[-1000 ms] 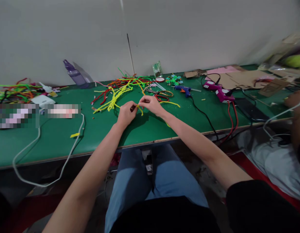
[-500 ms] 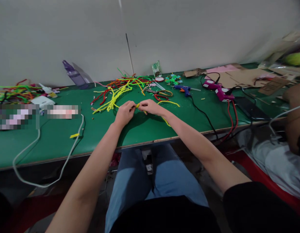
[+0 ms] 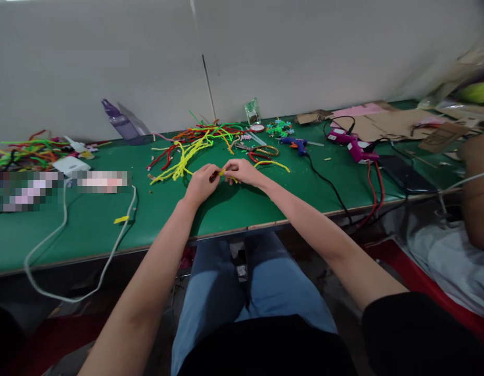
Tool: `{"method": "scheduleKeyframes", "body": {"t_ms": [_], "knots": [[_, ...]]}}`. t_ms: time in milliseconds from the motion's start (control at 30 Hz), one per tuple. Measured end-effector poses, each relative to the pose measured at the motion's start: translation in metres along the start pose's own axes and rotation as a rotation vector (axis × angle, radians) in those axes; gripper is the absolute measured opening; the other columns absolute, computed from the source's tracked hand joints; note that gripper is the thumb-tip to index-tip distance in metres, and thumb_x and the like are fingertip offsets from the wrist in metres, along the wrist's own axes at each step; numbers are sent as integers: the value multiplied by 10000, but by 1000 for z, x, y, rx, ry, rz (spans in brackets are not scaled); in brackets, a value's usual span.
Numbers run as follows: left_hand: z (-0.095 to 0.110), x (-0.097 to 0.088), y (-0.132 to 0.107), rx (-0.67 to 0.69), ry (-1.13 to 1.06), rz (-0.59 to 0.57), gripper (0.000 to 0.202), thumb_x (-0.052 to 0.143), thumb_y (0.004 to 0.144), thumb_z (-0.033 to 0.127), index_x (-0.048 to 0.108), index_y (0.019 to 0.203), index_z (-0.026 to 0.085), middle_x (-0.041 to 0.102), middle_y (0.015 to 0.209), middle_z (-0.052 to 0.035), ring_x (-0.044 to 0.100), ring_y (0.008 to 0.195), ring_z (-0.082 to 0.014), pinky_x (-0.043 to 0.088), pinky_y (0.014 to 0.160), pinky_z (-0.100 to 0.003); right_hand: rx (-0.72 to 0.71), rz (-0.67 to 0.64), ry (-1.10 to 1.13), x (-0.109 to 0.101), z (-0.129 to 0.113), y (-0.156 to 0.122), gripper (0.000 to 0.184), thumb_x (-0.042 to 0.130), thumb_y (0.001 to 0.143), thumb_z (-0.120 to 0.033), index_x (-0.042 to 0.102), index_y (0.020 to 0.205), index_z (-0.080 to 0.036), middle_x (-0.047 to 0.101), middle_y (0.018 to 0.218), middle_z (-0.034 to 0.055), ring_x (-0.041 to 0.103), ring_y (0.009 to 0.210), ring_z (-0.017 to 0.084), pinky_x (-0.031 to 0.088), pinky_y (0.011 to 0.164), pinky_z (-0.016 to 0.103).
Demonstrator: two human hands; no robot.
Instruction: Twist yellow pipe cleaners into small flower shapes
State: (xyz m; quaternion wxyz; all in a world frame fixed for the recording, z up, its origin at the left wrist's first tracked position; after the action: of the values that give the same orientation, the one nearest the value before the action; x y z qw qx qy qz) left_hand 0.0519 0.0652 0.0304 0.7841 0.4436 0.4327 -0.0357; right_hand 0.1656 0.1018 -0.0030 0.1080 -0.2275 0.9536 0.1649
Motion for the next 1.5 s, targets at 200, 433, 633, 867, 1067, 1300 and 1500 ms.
{"method": "scheduleKeyframes", "body": {"t_ms": [200,433,633,867,1067,1300,1500], "knots": [[2,-1,0,-20,-48,24,140,579,786,163,616,921,179,635,845,-31,596,738,-136,489,656,-233,-3,41,164,-1,1,2,163,696,775,-199,547,754,-135,640,595,-1,565,445,77,374,385,160],[-1,-1,1,-67,-12,59,75,598,815,214,645,859,176,666,785,-29,599,689,-137,489,652,-248,159,-4,344,2,8,0,190,691,769,-120,511,712,-138,596,516,-28,502,388,47,311,334,126],[-6,0,-1,-177,-255,88,193,573,828,207,668,993,178,714,848,-32,657,687,-128,505,619,-228,261,-59,491,4,11,-3,220,718,766,-169,504,725,-142,609,552,-21,525,428,42,348,373,111],[5,-7,0,-113,-142,141,205,544,815,149,698,950,162,726,825,-39,647,685,-130,506,652,-245,313,-103,519,10,13,-5,207,699,785,-155,495,747,-151,615,578,-21,549,469,46,402,430,117],[10,-11,0,-102,-57,174,176,520,815,145,685,876,163,704,768,-29,610,654,-131,491,645,-256,243,-81,521,10,9,-2,223,700,785,-151,485,728,-153,600,558,-33,513,448,33,358,404,110],[7,-8,1,-148,-135,124,189,534,804,144,642,956,168,680,856,-39,617,714,-127,494,602,-222,279,-66,555,8,11,-4,202,693,780,-160,499,724,-152,600,568,-26,526,472,44,380,425,119],[19,-13,5,-83,-256,131,269,582,769,134,595,1033,185,590,1087,-73,592,1006,-177,565,755,-265,369,-134,654,10,8,-11,95,618,765,-61,547,748,-121,564,579,-28,502,481,35,383,438,120]]}}
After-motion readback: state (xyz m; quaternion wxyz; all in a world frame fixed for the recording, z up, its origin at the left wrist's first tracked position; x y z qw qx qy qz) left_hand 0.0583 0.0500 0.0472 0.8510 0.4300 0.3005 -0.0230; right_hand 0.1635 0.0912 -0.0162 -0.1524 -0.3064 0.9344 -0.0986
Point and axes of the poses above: each hand's wrist, its own y-axis towards the middle knuckle, its own x-axis out of the palm, z = x × y, the point moved 8 cm from there along y, towards the middle knuckle
